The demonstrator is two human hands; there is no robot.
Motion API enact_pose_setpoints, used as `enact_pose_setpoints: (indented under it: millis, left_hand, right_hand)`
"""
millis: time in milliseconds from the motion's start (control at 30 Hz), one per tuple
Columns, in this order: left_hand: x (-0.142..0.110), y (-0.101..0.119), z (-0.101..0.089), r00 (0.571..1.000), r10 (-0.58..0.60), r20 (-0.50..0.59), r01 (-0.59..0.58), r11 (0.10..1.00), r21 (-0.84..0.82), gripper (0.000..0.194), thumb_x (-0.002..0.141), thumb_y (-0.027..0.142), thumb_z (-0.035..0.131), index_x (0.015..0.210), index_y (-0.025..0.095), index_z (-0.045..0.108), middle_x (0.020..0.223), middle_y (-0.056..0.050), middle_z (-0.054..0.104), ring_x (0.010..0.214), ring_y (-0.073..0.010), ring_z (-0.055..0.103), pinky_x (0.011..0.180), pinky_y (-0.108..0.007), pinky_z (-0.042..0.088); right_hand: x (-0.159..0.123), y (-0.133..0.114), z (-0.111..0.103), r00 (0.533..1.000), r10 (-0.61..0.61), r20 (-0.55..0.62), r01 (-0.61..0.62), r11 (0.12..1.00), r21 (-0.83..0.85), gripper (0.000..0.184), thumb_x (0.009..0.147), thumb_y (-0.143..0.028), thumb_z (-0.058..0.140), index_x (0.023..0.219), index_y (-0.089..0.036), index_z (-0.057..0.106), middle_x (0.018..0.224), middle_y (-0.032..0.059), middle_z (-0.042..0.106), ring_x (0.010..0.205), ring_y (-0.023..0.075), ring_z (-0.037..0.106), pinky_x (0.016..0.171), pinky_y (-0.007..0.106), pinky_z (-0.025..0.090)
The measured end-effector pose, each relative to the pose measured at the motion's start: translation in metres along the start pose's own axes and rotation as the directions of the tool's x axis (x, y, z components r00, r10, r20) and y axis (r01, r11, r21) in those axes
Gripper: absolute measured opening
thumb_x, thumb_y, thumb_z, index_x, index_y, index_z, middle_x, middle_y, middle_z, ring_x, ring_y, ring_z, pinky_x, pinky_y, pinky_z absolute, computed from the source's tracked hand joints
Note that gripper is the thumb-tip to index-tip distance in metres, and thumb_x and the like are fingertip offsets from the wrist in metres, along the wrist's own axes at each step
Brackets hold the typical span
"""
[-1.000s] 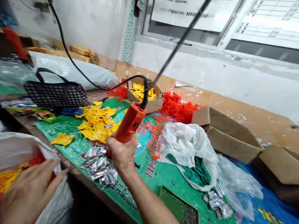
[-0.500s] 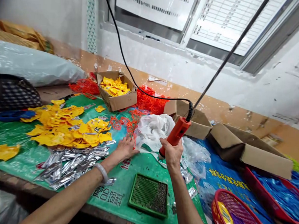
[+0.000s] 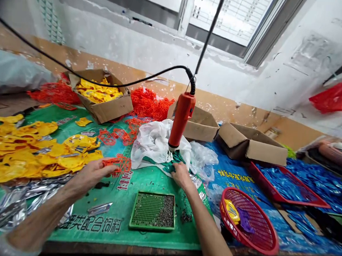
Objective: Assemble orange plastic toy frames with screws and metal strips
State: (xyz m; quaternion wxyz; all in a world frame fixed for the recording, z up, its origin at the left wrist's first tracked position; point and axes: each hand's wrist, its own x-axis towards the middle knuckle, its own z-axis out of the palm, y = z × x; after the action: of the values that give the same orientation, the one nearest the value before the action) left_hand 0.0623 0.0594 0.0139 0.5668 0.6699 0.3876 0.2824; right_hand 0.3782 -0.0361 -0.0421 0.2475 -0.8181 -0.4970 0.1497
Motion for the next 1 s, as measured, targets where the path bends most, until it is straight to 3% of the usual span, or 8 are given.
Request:
enact_pose_setpoints:
  millis: [133, 300, 400, 500, 633, 767, 867, 1000]
  left_hand:
    - [-0.038, 0.000, 0.004, 0.950, -0.293, 0.109, 0.297, 0.734, -0.611, 0.029, 0.074, 0.020, 0.071, 0.102, 0.014, 0.071, 0.090, -0.009, 0.078, 0.074, -0.0187, 0.071, 0.059, -0.024, 0.051]
    - [-0.063, -0.016, 0.014, 0.916, -0.382, 0.122, 0.313, 0.492, -0.812, 0.016, 0.078, 0.010, 0.065, 0.093, 0.011, 0.071, 0.081, -0.009, 0.078, 0.069, -0.0194, 0.073, 0.054, -0.025, 0.055]
    - [-0.070, -0.022, 0.015, 0.928, -0.344, 0.140, 0.296, 0.458, -0.838, 0.018, 0.080, 0.011, 0.065, 0.097, 0.009, 0.070, 0.089, -0.012, 0.079, 0.077, -0.0232, 0.075, 0.061, -0.029, 0.060]
    - [-0.074, -0.024, 0.016, 0.932, -0.316, 0.175, 0.309, 0.447, -0.839, 0.024, 0.082, 0.013, 0.064, 0.104, 0.008, 0.068, 0.095, -0.015, 0.078, 0.082, -0.0275, 0.076, 0.067, -0.034, 0.061]
    - [-0.077, -0.027, 0.023, 0.928, -0.297, 0.224, 0.341, 0.434, -0.834, 0.029, 0.083, 0.015, 0.063, 0.110, 0.006, 0.067, 0.098, -0.018, 0.078, 0.085, -0.0300, 0.076, 0.069, -0.038, 0.062]
    - [-0.086, -0.026, 0.031, 0.934, -0.302, 0.189, 0.304, 0.398, -0.865, 0.022, 0.086, 0.019, 0.063, 0.104, 0.008, 0.071, 0.092, -0.015, 0.079, 0.083, -0.0283, 0.075, 0.071, -0.042, 0.063]
    - [-0.092, -0.024, 0.032, 0.943, -0.276, 0.186, 0.284, 0.373, -0.884, 0.025, 0.087, 0.030, 0.065, 0.099, 0.009, 0.073, 0.093, -0.014, 0.078, 0.080, -0.0263, 0.074, 0.068, -0.039, 0.063]
    - [-0.095, -0.026, 0.028, 0.955, -0.263, 0.135, 0.237, 0.408, -0.882, 0.020, 0.085, 0.026, 0.068, 0.093, 0.010, 0.076, 0.090, -0.011, 0.078, 0.075, -0.0203, 0.071, 0.062, -0.031, 0.061]
  right_hand:
    - [-0.001, 0.003, 0.009, 1.000, -0.011, 0.020, 0.013, 0.995, -0.097, 0.033, 0.093, -0.034, 0.060, 0.123, -0.018, 0.058, 0.125, 0.0093, 0.061, 0.106, 0.0226, 0.063, 0.088, 0.043, 0.055]
    - [-0.009, 0.006, 0.009, 0.990, -0.114, -0.079, 0.110, 0.993, -0.046, 0.022, 0.091, -0.033, 0.062, 0.105, -0.016, 0.066, 0.108, 0.0073, 0.067, 0.097, 0.0212, 0.065, 0.087, 0.042, 0.054]
    - [-0.027, 0.001, 0.001, 0.954, -0.145, -0.262, 0.164, 0.985, 0.050, 0.019, 0.084, -0.036, 0.063, 0.081, -0.018, 0.069, 0.088, 0.0075, 0.067, 0.091, 0.0257, 0.064, 0.086, 0.042, 0.050]
    - [-0.063, -0.021, -0.006, 0.903, -0.119, -0.412, 0.203, 0.965, 0.167, 0.027, 0.083, -0.045, 0.059, 0.086, -0.019, 0.068, 0.087, 0.0072, 0.068, 0.082, 0.0248, 0.063, 0.072, 0.038, 0.051]
    - [-0.111, -0.080, 0.005, 0.909, -0.265, -0.323, 0.388, 0.821, 0.419, 0.019, 0.085, -0.040, 0.063, 0.086, -0.021, 0.067, 0.084, 0.0034, 0.069, 0.078, 0.0189, 0.064, 0.067, 0.029, 0.052]
    - [-0.122, -0.124, 0.033, 0.849, -0.399, -0.346, 0.507, 0.800, 0.322, 0.010, 0.091, -0.025, 0.057, 0.088, -0.020, 0.065, 0.077, 0.0012, 0.069, 0.068, 0.0147, 0.062, 0.063, 0.026, 0.050]
    - [-0.119, -0.133, 0.056, 0.794, -0.480, -0.373, 0.579, 0.785, 0.220, 0.011, 0.090, -0.018, 0.054, 0.091, -0.019, 0.065, 0.082, 0.0042, 0.070, 0.075, 0.0182, 0.065, 0.069, 0.030, 0.051]
    - [-0.123, -0.129, 0.072, 0.778, -0.527, -0.341, 0.616, 0.746, 0.253, 0.014, 0.090, -0.014, 0.054, 0.095, -0.021, 0.066, 0.093, 0.0058, 0.073, 0.087, 0.0191, 0.067, 0.077, 0.031, 0.053]
